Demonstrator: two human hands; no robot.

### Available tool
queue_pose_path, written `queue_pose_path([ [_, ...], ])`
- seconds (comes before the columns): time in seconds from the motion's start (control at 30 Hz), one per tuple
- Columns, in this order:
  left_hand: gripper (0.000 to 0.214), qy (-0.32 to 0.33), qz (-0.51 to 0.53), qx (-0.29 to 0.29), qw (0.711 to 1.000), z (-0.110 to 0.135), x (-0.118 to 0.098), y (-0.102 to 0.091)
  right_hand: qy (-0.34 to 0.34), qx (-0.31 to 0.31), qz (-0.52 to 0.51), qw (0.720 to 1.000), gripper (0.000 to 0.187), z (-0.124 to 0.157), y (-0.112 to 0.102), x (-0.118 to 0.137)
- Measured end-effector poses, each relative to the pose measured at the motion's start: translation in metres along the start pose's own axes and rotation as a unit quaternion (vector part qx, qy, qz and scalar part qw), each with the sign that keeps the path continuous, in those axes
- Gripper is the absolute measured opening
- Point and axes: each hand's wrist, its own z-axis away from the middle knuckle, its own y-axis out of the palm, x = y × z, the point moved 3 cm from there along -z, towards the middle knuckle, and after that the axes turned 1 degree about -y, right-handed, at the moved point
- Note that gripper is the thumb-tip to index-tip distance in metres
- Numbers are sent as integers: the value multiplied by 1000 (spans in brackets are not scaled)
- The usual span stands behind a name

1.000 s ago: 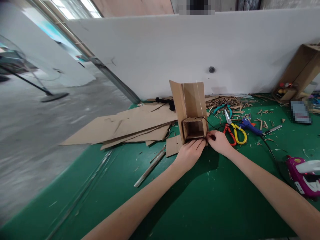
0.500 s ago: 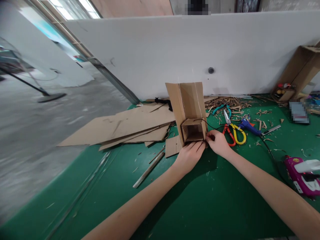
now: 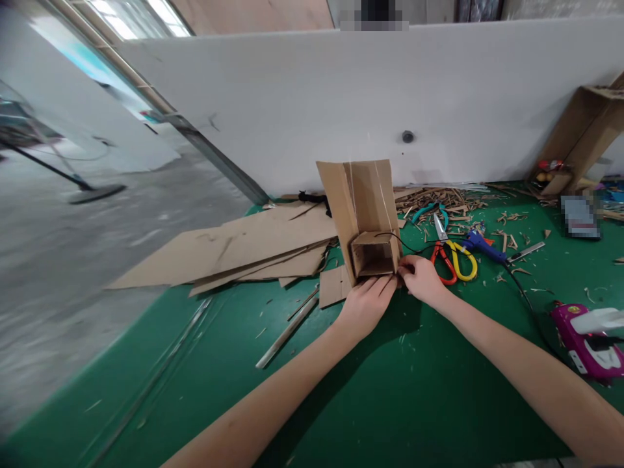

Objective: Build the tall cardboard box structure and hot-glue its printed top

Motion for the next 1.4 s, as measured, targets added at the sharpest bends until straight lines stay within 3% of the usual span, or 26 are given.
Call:
queue_pose_path([
  [0.5,23,15,16,1,1000,0,7,-2,24,-4,-24,999,5,1,-1,-3],
  [0.57,20,17,17,1,1000,0,9,-5,8,-24,-11,1000,16,3,-6,2],
  [0.7,18,30,25,2,999,0,13,-9,-88,-54,37,994,40,6,-23,22],
  [0.8,17,34,29,0,999,1,17,-10,-214,-15,105,971,52,5,-31,38],
  [0.87,16,37,31,-1,999,1,19,-10,-238,1,96,967,51,0,-33,42],
  [1.0,16,50,33,-5,998,1,22,-12,-178,-68,19,982,28,-15,-36,39],
  [1.1,16,63,33,-16,997,-1,25,-17,-130,-120,33,984,27,-26,-38,39],
  [1.23,19,81,41,-28,995,-3,30,-25,-148,-107,73,981,32,-39,-37,48],
  [1.4,18,79,45,-42,995,-4,32,-31,-180,-135,103,969,33,-49,-34,58],
])
